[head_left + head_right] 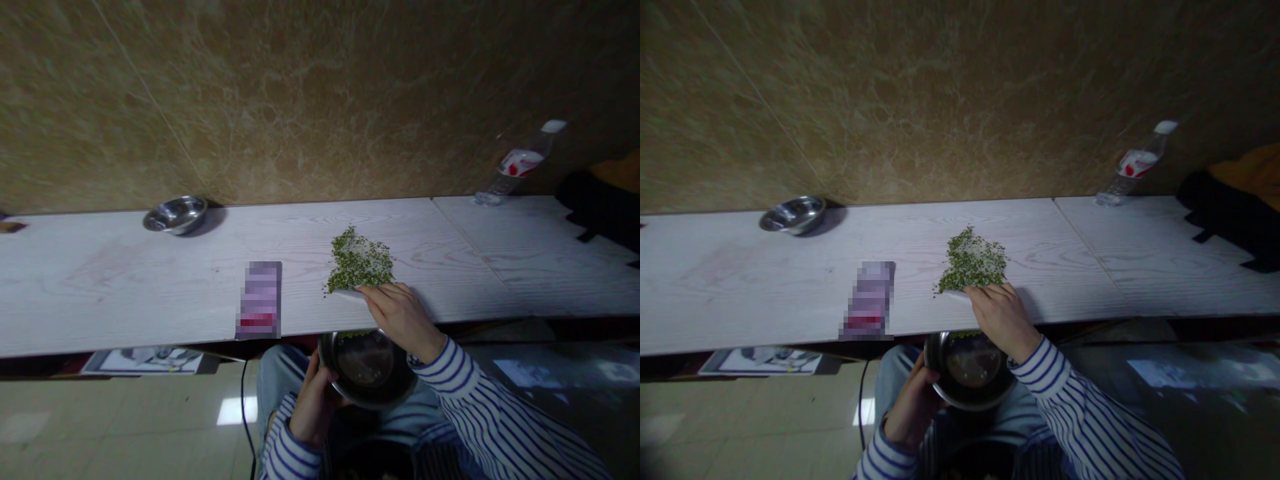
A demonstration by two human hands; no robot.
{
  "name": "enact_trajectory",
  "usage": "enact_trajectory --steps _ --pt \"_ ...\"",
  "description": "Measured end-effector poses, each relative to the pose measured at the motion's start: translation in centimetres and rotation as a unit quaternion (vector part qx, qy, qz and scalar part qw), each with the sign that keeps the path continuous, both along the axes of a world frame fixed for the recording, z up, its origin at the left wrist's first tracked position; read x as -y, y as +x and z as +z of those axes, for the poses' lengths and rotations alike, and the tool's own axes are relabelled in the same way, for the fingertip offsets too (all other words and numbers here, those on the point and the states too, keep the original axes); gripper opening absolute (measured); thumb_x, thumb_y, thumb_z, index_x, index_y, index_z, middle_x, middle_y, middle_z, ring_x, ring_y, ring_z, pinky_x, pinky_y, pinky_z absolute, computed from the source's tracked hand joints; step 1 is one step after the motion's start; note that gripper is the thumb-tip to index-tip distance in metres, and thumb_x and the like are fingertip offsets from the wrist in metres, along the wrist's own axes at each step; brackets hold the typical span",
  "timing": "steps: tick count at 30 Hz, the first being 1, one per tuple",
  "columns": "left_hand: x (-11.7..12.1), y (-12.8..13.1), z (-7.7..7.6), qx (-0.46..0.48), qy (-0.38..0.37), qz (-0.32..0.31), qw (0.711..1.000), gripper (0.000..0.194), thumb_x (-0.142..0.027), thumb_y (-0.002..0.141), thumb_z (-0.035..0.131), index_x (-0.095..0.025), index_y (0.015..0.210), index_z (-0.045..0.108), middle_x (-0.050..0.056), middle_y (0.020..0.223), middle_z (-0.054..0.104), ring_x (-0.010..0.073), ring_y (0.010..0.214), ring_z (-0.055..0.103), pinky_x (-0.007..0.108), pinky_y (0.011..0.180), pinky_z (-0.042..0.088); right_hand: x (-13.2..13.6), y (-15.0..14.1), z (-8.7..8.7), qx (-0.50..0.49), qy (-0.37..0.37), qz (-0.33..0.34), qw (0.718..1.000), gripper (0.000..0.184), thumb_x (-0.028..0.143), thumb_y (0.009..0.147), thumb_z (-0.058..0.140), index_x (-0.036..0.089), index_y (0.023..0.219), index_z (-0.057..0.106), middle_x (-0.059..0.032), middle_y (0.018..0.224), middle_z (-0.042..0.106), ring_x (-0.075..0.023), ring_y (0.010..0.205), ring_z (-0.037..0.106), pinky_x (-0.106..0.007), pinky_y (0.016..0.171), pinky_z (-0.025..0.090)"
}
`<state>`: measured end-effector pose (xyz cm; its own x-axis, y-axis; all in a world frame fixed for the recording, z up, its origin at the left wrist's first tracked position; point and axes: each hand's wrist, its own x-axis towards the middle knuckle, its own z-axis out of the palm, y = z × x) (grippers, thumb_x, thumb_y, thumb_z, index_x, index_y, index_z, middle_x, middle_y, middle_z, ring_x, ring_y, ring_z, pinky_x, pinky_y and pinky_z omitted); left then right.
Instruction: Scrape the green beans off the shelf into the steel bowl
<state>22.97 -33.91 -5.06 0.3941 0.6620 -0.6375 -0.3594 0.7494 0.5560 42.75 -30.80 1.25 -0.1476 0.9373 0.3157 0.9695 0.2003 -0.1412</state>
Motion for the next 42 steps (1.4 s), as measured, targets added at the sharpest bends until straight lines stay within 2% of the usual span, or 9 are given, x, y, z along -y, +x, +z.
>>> enact_trajectory --steps 4,13,17,20,25,31,36,42 --pt "-0.1 -0.1 0.0 0.01 0.001 0.005 1.0 0.056 -0.016 0.067 0.057 -0.026 0.121 0.048 0.004 0.104 0.063 0.0202 0.088 0.059 0.025 0.058 0.044 -1.0 1.0 -0.3 0.009 0.009 -0.032 0.999 0.027 0.018 0.092 0.042 0.018 0.111 0.062 -0.0062 0.088 0.071 -0.0181 0.081 0.061 -0.032 0.073 0.038" --pt "-0.5 -0.3 -0.3 0.003 -0.008 0.016 1.0 0.056 -0.015 0.063 0.057 -0.024 0.118 0.049 0.002 0.093 0.064 0.0167 0.075 0.057 0.027 0.06 0.046 -2.1 2.4 0.1 -0.003 0.032 -0.053 0.998 0.025 0.019 0.092 0.043 0.019 0.109 0.062 -0.0066 0.092 0.071 -0.0186 0.083 0.062 -0.032 0.076 0.039" --pt "-0.4 -0.4 -0.2 0.01 -0.005 0.013 1.0 0.057 -0.016 0.064 0.057 -0.025 0.12 0.047 0.003 0.097 0.064 0.0175 0.079 0.058 0.025 0.057 0.044 -2.4 2.9 0.2 -0.016 0.052 -0.063 0.997 0.026 0.02 0.092 0.043 0.019 0.109 0.063 -0.0073 0.093 0.071 -0.0193 0.085 0.063 -0.033 0.076 0.04" --pt "-0.2 -0.3 0.2 0.003 -0.011 0.014 1.0 0.061 -0.016 0.064 0.058 -0.025 0.123 0.045 0.003 0.094 0.064 0.0172 0.074 0.058 0.024 0.051 0.041 -2.9 3.0 0.1 -0.019 0.062 -0.068 0.996 0.026 0.021 0.093 0.042 0.019 0.109 0.063 -0.0074 0.095 0.071 -0.0195 0.086 0.062 -0.033 0.075 0.039" --pt "-0.1 -0.4 0.3 -0.001 -0.002 0.029 1.0 0.061 -0.016 0.065 0.057 -0.024 0.124 0.047 0.003 0.095 0.065 0.0176 0.074 0.058 0.024 0.051 0.042 -3.4 2.4 0.0 -0.004 0.043 -0.054 0.998 0.027 0.017 0.092 0.042 0.018 0.112 0.061 -0.0071 0.095 0.071 -0.0194 0.087 0.061 -0.033 0.074 0.037" --pt "0.0 -0.6 -0.6 0.018 0.007 0.015 1.0 0.059 -0.016 0.066 0.058 -0.024 0.124 0.047 0.004 0.099 0.065 0.0179 0.076 0.059 0.024 0.053 0.043 -2.6 1.4 -0.1 -0.02 0.024 -0.014 0.999 0.026 0.015 0.092 0.045 0.018 0.112 0.062 -0.0061 0.097 0.071 -0.0186 0.09 0.06 -0.033 0.076 0.036" --pt "0.3 -0.5 -0.7 0.026 0.003 0.017 1.0 0.054 -0.016 0.065 0.058 -0.024 0.118 0.05 0.003 0.098 0.065 0.0181 0.077 0.059 0.023 0.051 0.042 -1.1 1.3 0.0 -0.045 0.01 0.017 0.999 0.027 0.014 0.092 0.046 0.019 0.112 0.061 -0.0055 0.099 0.07 -0.0186 0.093 0.06 -0.033 0.079 0.036" --pt "0.3 -0.4 -0.7 0.012 0.01 0.009 1.0 0.054 -0.016 0.067 0.055 -0.024 0.12 0.047 0.004 0.1 0.064 0.0178 0.077 0.059 0.023 0.05 0.041 -0.5 1.4 0.2 -0.051 0.012 0.007 0.999 0.027 0.012 0.091 0.045 0.019 0.111 0.061 -0.0054 0.098 0.07 -0.0186 0.093 0.059 -0.033 0.078 0.035"
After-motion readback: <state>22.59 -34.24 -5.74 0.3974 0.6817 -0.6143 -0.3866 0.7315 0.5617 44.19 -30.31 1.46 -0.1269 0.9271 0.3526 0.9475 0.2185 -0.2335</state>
